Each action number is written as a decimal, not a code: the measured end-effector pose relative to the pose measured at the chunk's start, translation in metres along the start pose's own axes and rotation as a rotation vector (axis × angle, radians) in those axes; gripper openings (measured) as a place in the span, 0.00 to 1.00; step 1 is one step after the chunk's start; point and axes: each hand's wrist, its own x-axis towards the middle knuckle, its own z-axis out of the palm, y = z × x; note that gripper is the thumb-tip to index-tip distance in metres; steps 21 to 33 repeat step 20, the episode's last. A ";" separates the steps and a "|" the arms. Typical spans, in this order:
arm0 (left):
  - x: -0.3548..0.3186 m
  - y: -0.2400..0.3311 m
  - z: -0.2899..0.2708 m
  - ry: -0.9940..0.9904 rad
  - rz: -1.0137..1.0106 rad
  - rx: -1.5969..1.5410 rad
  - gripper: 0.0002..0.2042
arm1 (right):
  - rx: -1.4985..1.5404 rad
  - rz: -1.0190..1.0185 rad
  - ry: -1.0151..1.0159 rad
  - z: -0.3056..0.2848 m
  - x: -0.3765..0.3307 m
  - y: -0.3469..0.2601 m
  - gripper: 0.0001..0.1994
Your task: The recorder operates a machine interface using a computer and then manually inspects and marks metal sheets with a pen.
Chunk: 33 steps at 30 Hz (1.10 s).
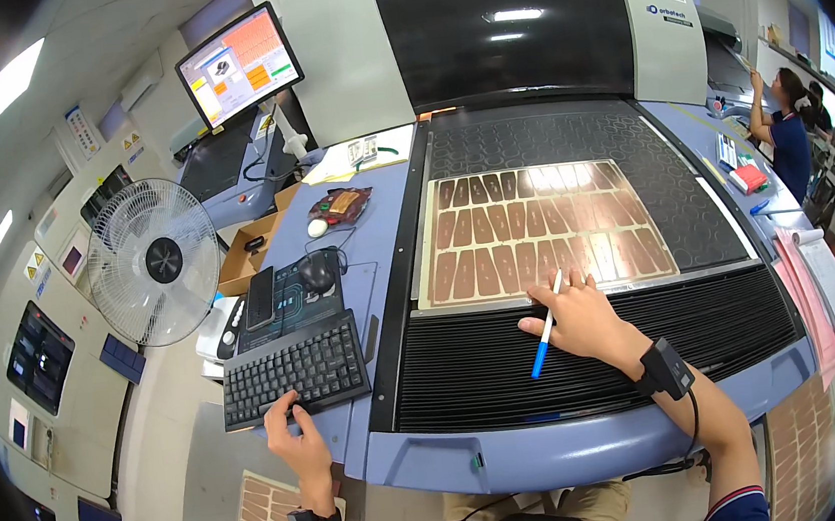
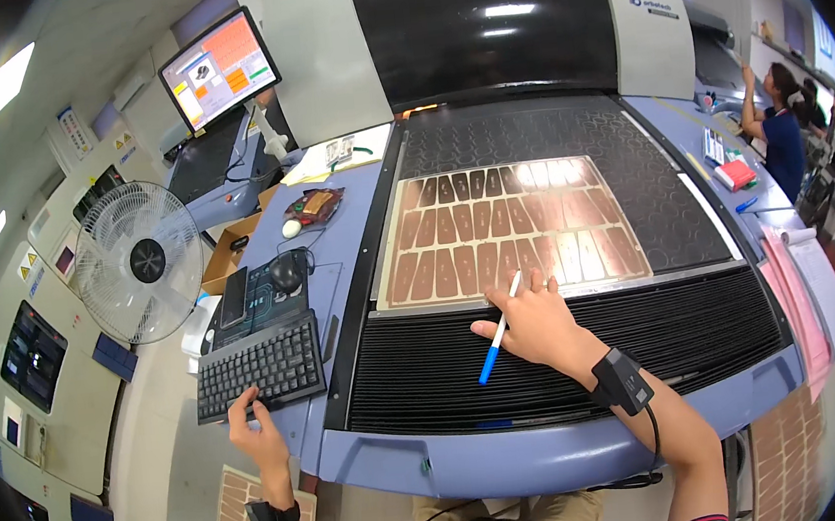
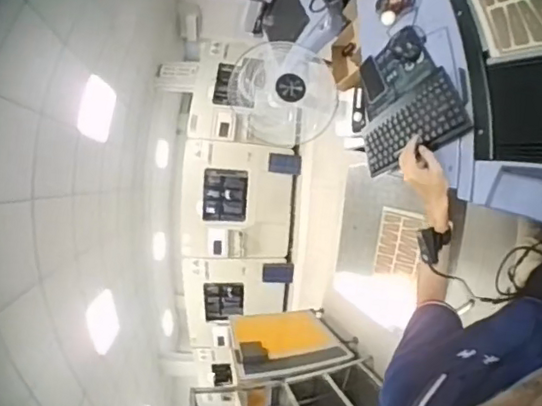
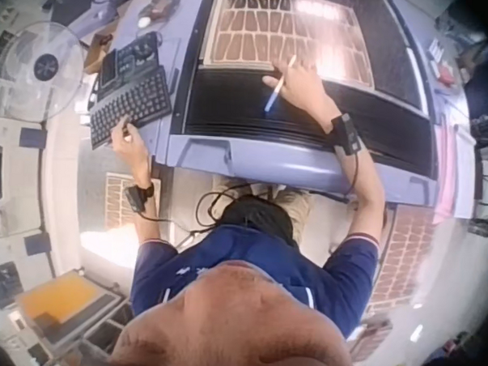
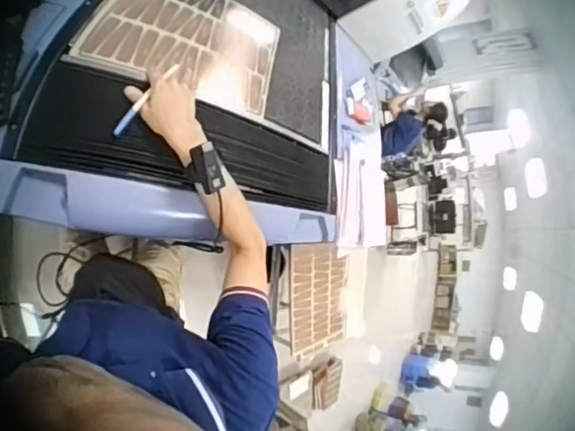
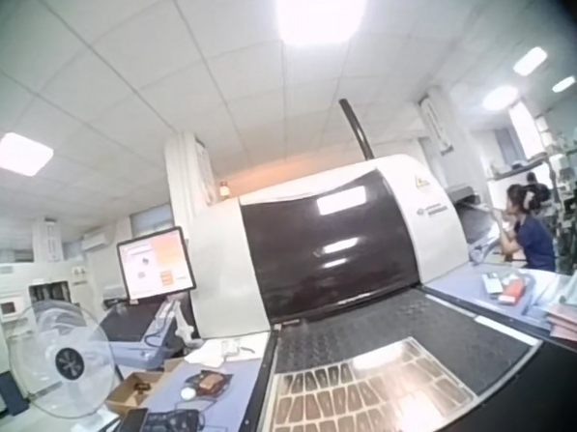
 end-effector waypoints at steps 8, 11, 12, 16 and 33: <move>-0.001 0.006 -0.002 -0.032 -0.052 0.159 0.13 | 0.025 0.024 0.015 0.002 -0.002 0.005 0.36; -0.002 0.005 -0.003 -0.034 -0.044 0.157 0.13 | -0.002 0.008 0.053 0.006 -0.004 0.006 0.36; -0.002 0.006 -0.002 -0.024 -0.038 0.150 0.13 | -0.001 0.009 0.057 0.006 -0.004 0.005 0.36; -0.001 0.011 -0.003 -0.007 -0.045 0.176 0.13 | 0.003 0.030 0.027 0.005 -0.002 0.003 0.36; -0.003 0.002 -0.002 -0.001 -0.017 0.161 0.12 | -0.023 0.049 -0.025 -0.003 -0.002 -0.001 0.34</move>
